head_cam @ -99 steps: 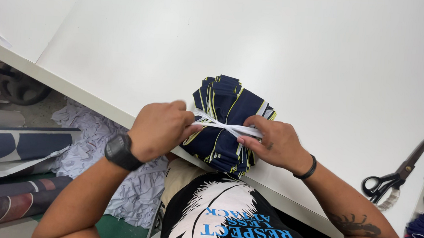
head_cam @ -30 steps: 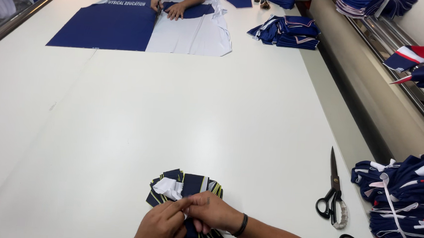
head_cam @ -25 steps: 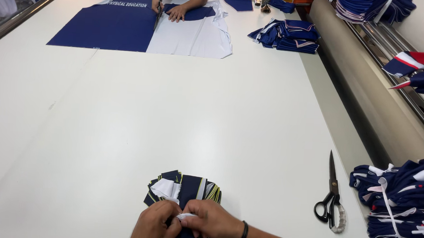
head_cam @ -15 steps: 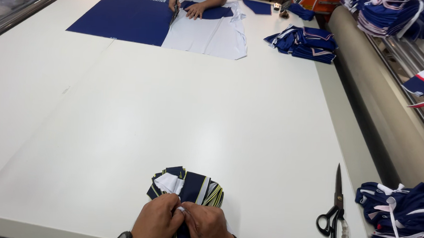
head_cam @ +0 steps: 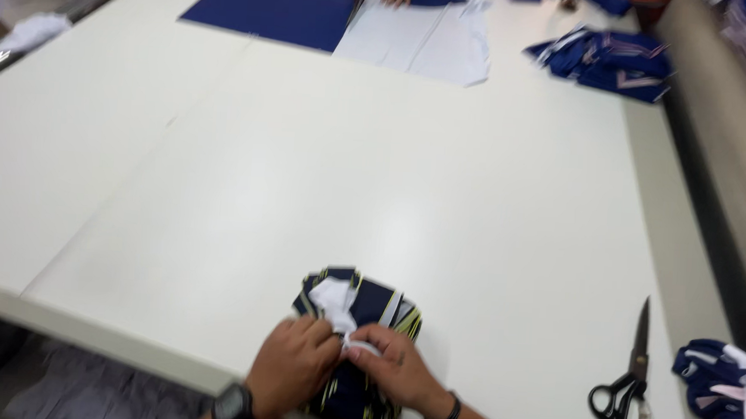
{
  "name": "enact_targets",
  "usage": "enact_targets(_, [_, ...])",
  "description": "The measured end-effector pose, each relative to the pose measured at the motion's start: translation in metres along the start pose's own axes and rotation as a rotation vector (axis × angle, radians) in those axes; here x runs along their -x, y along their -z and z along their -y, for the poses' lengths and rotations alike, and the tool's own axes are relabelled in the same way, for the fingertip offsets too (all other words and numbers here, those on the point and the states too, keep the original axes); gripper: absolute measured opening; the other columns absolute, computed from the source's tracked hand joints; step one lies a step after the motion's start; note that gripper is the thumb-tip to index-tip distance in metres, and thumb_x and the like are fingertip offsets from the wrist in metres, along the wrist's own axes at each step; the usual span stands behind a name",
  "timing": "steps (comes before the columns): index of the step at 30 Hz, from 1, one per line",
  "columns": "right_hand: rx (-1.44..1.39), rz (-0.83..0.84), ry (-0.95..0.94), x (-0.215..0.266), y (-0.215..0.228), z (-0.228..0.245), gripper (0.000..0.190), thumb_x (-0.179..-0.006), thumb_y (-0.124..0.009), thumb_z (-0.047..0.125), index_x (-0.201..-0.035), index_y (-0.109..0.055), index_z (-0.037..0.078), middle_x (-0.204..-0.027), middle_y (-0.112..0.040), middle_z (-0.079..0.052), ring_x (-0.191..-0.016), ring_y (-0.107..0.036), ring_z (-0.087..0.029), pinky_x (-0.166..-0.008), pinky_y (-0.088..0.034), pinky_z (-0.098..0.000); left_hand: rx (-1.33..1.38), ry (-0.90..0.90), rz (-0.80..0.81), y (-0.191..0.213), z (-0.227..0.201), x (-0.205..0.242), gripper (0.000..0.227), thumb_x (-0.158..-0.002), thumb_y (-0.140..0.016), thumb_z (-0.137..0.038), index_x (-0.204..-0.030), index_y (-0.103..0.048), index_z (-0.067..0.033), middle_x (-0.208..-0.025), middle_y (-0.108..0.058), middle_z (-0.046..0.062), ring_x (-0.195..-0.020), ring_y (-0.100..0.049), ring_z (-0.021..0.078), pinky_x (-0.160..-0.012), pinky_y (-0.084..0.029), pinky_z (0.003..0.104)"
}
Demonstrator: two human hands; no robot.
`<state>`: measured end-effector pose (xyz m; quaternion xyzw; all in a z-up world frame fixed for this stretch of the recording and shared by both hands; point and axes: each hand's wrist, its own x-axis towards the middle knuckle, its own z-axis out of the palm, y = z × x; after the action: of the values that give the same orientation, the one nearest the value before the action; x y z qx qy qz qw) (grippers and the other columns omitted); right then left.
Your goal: The person folds multiple navy blue garments with yellow trim on a white table, aligning edges and stacking them into a neat pile. The person then retrieves a white cloth strip, wraps it around the stack, and ties it to secure the bundle.
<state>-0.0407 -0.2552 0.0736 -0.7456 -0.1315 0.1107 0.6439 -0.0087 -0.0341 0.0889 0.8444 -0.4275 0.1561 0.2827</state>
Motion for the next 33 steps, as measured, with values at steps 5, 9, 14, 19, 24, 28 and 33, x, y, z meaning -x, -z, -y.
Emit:
enact_targets(5, [0.110,-0.164,-0.193,0.045,0.040,-0.032,0.015,-0.100,-0.066,0.014,-0.107,-0.066,0.001,-0.093,-0.065,-0.006,-0.084,-0.056,-0.013,-0.075,-0.048,-0.0282,-0.080,-0.028,0.377,0.027,0.062,0.008,0.008,-0.087,-0.066,-0.022,-0.085,-0.066,-0.0142,-0.093,-0.060,0.005,-0.086,-0.059,0.0243,-0.072,-0.048,0.040])
enact_targets(9, [0.090,-0.231,-0.301,0.072,0.049,-0.054,0.027,-0.105,-0.068,0.019,-0.118,-0.064,-0.004,-0.099,-0.068,-0.018,-0.087,-0.058,-0.020,-0.077,-0.048,-0.0325,0.011,0.117,0.309,0.005,0.064,0.032,0.019,-0.096,-0.063,-0.028,-0.089,-0.066,-0.0110,-0.096,-0.060,0.006,-0.092,-0.059,0.0251,-0.081,-0.050,0.040])
enact_targets(14, [0.179,-0.261,-0.378,0.089,0.031,-0.050,0.112,-0.082,-0.077,0.042,-0.161,-0.006,0.009,-0.145,-0.044,-0.021,-0.125,-0.058,-0.030,-0.104,-0.052,-0.0395,0.494,0.744,0.032,-0.047,0.084,0.086,0.053,-0.092,-0.068,-0.032,-0.132,-0.054,-0.0016,-0.128,-0.057,0.020,-0.117,-0.056,0.0336,-0.098,-0.046,0.040])
enact_targets(19, [0.166,-0.166,-0.271,0.093,-0.024,-0.049,0.128,-0.089,-0.070,0.065,-0.161,0.004,-0.011,-0.166,-0.014,-0.037,-0.158,-0.017,-0.045,-0.128,-0.021,-0.0479,0.833,1.201,0.340,-0.112,0.109,0.106,0.061,-0.093,-0.063,-0.039,-0.139,-0.046,-0.0025,-0.135,-0.055,0.018,-0.122,-0.054,0.0303,-0.101,-0.044,0.039])
enact_targets(24, [0.205,-0.365,-0.351,0.095,-0.013,-0.058,0.130,-0.084,-0.054,0.079,-0.162,0.003,-0.009,-0.163,-0.016,-0.035,-0.155,-0.017,-0.043,-0.125,-0.021,-0.0441,1.013,0.921,0.419,-0.142,0.091,0.045,0.069,-0.094,-0.059,-0.045,-0.145,-0.038,-0.0035,-0.141,-0.052,0.017,-0.127,-0.052,0.0270,-0.104,-0.043,0.037])
enact_targets(28, [0.238,-0.676,-0.261,0.128,0.044,-0.049,0.114,-0.087,-0.055,0.076,-0.162,-0.015,0.001,-0.163,-0.028,-0.029,-0.155,-0.025,-0.041,-0.125,-0.023,-0.0454,1.181,0.762,0.418,-0.150,0.035,-0.019,0.076,-0.094,-0.055,-0.050,-0.150,-0.032,-0.0042,-0.146,-0.050,0.016,-0.131,-0.051,0.0243,-0.107,-0.041,0.035])
enact_targets(33, [0.530,-0.973,-0.094,0.168,0.065,-0.020,0.116,-0.084,-0.072,0.067,-0.165,-0.015,0.005,-0.167,-0.026,-0.030,-0.156,-0.026,-0.043,-0.126,-0.026,-0.0511,1.445,0.789,0.385,-0.196,-0.025,-0.102,0.074,-0.096,-0.054,-0.049,-0.149,-0.034,-0.0023,-0.141,-0.055,0.016,-0.127,-0.056,0.0226,-0.104,-0.047,0.035])
